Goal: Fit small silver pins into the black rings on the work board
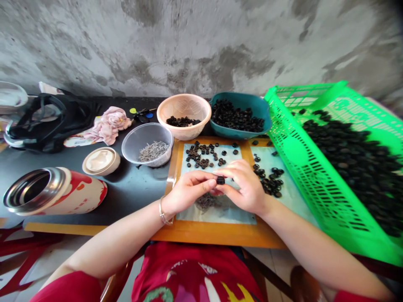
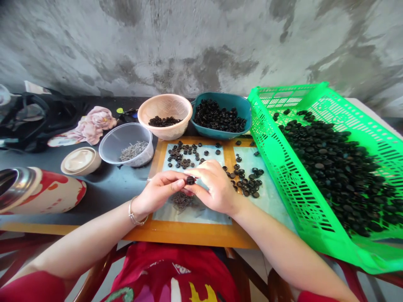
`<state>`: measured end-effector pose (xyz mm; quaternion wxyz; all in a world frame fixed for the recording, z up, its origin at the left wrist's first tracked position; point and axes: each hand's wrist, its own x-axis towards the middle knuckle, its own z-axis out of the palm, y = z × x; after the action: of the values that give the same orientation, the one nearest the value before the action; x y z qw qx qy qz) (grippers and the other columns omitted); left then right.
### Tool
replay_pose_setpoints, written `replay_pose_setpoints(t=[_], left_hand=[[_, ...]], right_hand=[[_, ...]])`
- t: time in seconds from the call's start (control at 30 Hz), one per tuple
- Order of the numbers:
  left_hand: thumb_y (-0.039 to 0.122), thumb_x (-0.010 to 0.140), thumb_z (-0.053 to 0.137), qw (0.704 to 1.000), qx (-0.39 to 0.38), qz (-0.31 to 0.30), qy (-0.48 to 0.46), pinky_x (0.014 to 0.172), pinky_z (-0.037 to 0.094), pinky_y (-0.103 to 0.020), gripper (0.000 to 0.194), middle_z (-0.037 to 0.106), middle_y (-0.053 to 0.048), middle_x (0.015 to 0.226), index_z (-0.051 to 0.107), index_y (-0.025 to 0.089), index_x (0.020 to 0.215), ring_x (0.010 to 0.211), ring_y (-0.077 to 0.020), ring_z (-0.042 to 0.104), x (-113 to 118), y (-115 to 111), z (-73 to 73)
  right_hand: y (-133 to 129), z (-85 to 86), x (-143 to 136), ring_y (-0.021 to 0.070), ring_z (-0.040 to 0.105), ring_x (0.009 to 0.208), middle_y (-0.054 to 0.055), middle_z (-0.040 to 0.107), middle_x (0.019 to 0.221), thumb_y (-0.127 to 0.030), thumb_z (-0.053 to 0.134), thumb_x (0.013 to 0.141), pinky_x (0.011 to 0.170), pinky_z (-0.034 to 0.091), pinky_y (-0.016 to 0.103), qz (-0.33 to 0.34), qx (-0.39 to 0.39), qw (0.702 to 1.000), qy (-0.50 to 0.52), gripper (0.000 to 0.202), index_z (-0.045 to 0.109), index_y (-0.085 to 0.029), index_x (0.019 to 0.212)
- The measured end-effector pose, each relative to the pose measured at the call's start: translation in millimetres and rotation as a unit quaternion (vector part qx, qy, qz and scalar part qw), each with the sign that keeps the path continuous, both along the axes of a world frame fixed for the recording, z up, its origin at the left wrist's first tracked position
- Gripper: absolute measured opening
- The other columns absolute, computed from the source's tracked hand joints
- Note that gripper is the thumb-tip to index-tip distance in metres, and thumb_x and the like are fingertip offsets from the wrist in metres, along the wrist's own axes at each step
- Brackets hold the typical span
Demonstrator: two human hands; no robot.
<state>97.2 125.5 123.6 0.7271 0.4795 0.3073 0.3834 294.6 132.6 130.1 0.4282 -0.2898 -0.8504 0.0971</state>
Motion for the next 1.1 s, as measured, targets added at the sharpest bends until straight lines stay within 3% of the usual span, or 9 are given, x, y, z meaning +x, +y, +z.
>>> replay_pose_setpoints(t=[0.27,0.43,0.7,0.87,1.1], left_hand=[[0.039,0.072,0.081,0.998,-0.068,-0.004,-0.011,0.074,0.054,-0.028,0.031,0.071,-0.005,0.072,0.073,0.012,0.083,0.069,-0.0139,0.066,3.4,-0.7,3.8],[0.033,0.07,0.083,0.989,-0.131,-0.015,-0.061,0.073,0.053,-0.025,0.025,0.07,-0.004,0.075,0.074,0.013,0.08,0.069,-0.0111,0.064,3.0,0.5,0.2],[0.036,0.082,0.073,0.985,-0.128,-0.089,-0.069,0.082,0.053,-0.026,0.026,0.074,-0.01,0.08,0.074,0.01,0.086,0.078,-0.0149,0.069,2.1,-0.3,2.2],[0.034,0.079,0.076,0.986,-0.142,-0.067,-0.064,0.08,0.054,-0.028,0.032,0.075,-0.011,0.084,0.074,0.01,0.1,0.076,-0.0148,0.069,1.4,0.3,3.5],[0.036,0.078,0.077,0.987,-0.142,-0.054,-0.054,0.079,0.054,-0.029,0.03,0.074,-0.009,0.08,0.075,0.01,0.093,0.073,-0.0147,0.069,1.6,2.1,1.1]], right_hand=[[2.7,-1.3,4.7,0.0214,0.062,0.081,0.006,0.069,0.087,-0.033,0.067,0.09,0.076,0.051,0.039,0.0,0.082,0.996,-0.046,0.027,0.066,-0.02,0.113],[1.5,-3.1,2.7,0.0223,0.061,0.084,0.007,0.068,0.089,-0.039,0.071,0.086,0.078,0.051,0.04,-0.009,0.058,0.997,-0.041,0.033,0.066,-0.019,0.111],[2.4,1.1,4.5,0.0208,0.06,0.079,0.005,0.066,0.081,-0.022,0.07,0.085,0.075,0.052,0.04,0.002,0.064,0.998,-0.029,0.018,0.067,-0.019,0.103],[-0.9,5.8,4.3,0.0216,0.058,0.075,0.008,0.065,0.077,-0.018,0.068,0.084,0.071,0.053,0.04,-0.006,0.075,0.997,-0.037,0.006,0.065,-0.016,0.089],[-3.5,6.4,3.1,0.0218,0.058,0.073,0.008,0.064,0.073,-0.018,0.068,0.085,0.07,0.053,0.039,-0.003,0.091,0.995,-0.048,0.006,0.063,-0.014,0.083]])
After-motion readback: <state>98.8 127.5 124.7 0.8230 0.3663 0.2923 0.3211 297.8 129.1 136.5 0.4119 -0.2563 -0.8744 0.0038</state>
